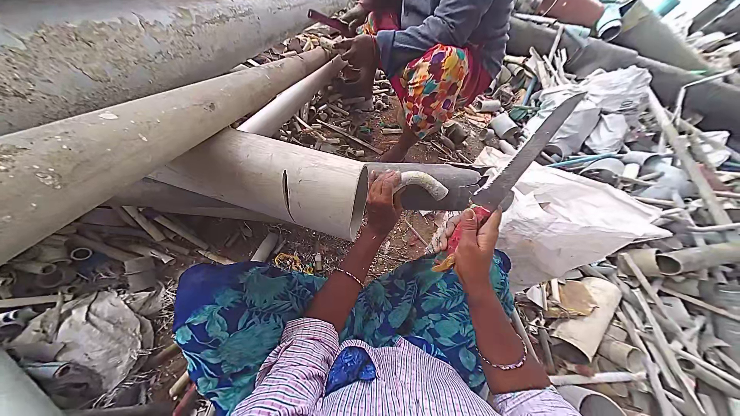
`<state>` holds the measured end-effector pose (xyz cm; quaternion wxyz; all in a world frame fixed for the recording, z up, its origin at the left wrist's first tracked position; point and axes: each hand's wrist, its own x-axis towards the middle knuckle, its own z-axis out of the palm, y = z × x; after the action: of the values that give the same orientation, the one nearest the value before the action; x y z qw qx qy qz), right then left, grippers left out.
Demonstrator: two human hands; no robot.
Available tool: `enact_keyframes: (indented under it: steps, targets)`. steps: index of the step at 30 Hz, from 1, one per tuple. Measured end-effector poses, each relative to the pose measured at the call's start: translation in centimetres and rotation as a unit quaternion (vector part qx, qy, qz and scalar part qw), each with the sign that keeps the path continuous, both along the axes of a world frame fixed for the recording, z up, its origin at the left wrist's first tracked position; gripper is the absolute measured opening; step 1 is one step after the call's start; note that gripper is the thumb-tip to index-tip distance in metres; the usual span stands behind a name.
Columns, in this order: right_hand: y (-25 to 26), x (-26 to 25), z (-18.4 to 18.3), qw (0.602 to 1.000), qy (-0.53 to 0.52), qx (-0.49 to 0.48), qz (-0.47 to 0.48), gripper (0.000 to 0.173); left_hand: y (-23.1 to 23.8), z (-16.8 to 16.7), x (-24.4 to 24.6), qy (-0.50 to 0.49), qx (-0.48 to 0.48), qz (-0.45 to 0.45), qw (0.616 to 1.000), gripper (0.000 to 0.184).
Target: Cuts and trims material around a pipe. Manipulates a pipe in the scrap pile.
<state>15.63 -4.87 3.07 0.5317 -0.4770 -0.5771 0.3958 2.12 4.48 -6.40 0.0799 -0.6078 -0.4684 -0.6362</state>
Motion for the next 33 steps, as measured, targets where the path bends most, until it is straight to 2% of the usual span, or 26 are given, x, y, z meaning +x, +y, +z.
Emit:
enact_keyframes:
  steps: [3,4,5,7,8,9,11,12,13,14,16,17,18,19,20,21,24,25,26,28,29,32,33]
  targets:
    - [-0.2,0.1,-1.0,0.972,-0.055,-0.211,0.088,0.019,0.3,-0.1,0.1,-0.020,0.012,-0.009,1.000,0.022]
    - [-0.7,0.2,-0.6,0.973,-0.052,-0.200,0.104,0.018,0.7,-0.1,0.1,-0.026,0.028,-0.007,0.999,0.019]
    - [-1.2,0.4,-0.2,0.986,-0.050,-0.127,0.101,0.017,1.3,0.0,0.1,-0.032,0.046,-0.002,0.998,0.018]
    - [-1.8,0.6,-0.7,0.995,-0.050,0.081,0.040,0.021,1.3,-0.3,0.2,-0.031,0.058,0.007,0.998,0.017]
    - [-1.6,0.5,-1.5,0.991,-0.040,0.125,0.011,0.022,0.8,-0.4,0.1,-0.022,0.046,0.005,0.999,0.018]
    - [-1.4,0.3,-2.5,0.995,-0.034,0.096,0.000,0.022,0.1,-0.3,-0.1,-0.007,0.018,-0.007,1.000,0.021]
    - [-1.2,0.2,-3.5,0.990,-0.049,-0.123,0.045,0.024,-0.3,-0.6,0.0,0.001,0.008,-0.011,1.000,0.022]
    - [-1.3,0.2,-3.5,0.981,-0.058,-0.170,0.068,0.025,0.0,-0.9,0.0,-0.005,0.028,-0.006,1.000,0.019]
    - [-1.3,0.1,-2.9,0.985,-0.051,-0.146,0.078,0.023,1.2,-0.8,0.0,-0.016,0.064,0.009,0.998,0.016]
    - [-1.6,0.1,-2.4,0.994,-0.044,-0.069,0.067,0.024,1.6,-0.8,0.1,-0.022,0.077,0.013,0.997,0.015]
    - [-2.1,-0.1,-2.6,0.997,-0.009,0.077,0.009,0.021,0.5,-1.3,0.1,-0.009,0.048,-0.003,0.999,0.019]
    - [-2.0,-0.3,-2.9,0.997,0.011,0.077,-0.007,0.017,0.5,-1.3,0.0,-0.007,0.048,-0.003,0.999,0.019]
    - [-2.0,-0.6,-3.3,1.000,0.018,0.008,0.004,0.015,1.0,-1.3,0.1,-0.014,0.073,0.010,0.997,0.016]
    - [-2.0,-0.6,-3.2,0.992,0.020,-0.114,0.041,0.014,1.4,-1.3,0.2,-0.020,0.093,0.016,0.995,0.013]
    - [-2.1,-0.6,-3.0,0.979,0.015,-0.191,0.076,0.017,1.6,-1.4,0.2,-0.021,0.103,0.018,0.994,0.012]
    - [-2.5,-0.6,-2.6,0.975,0.017,-0.203,0.094,0.020,1.7,-1.6,0.0,-0.019,0.107,0.015,0.994,0.012]
    - [-2.9,-0.2,-2.0,0.999,0.010,0.022,0.039,0.019,1.3,-1.6,-0.1,-0.012,0.086,0.007,0.996,0.014]
    - [-2.7,-0.1,-2.6,0.999,0.004,0.046,0.017,0.017,0.3,-1.6,-0.2,0.000,0.050,-0.010,0.999,0.018]
    - [-2.4,-0.2,-3.4,1.000,-0.010,0.002,0.016,0.019,-0.3,-1.5,-0.3,0.008,0.029,-0.019,0.999,0.020]
    - [-2.0,0.0,-4.0,0.982,-0.045,-0.164,0.077,0.028,-0.7,-1.3,-0.4,0.012,0.022,-0.025,0.999,0.021]
    - [-2.2,-0.2,-3.7,0.980,-0.045,-0.171,0.093,0.029,-0.7,-1.2,-0.6,0.015,0.028,-0.028,0.999,0.021]
    - [-2.6,-0.3,-3.1,0.997,-0.058,0.051,0.032,0.027,-0.6,-1.5,-0.6,0.018,0.035,-0.029,0.999,0.022]
    - [-2.3,-0.3,-3.7,0.995,-0.076,0.064,0.011,0.029,-1.1,-1.6,-0.7,0.025,0.024,-0.038,0.999,0.024]
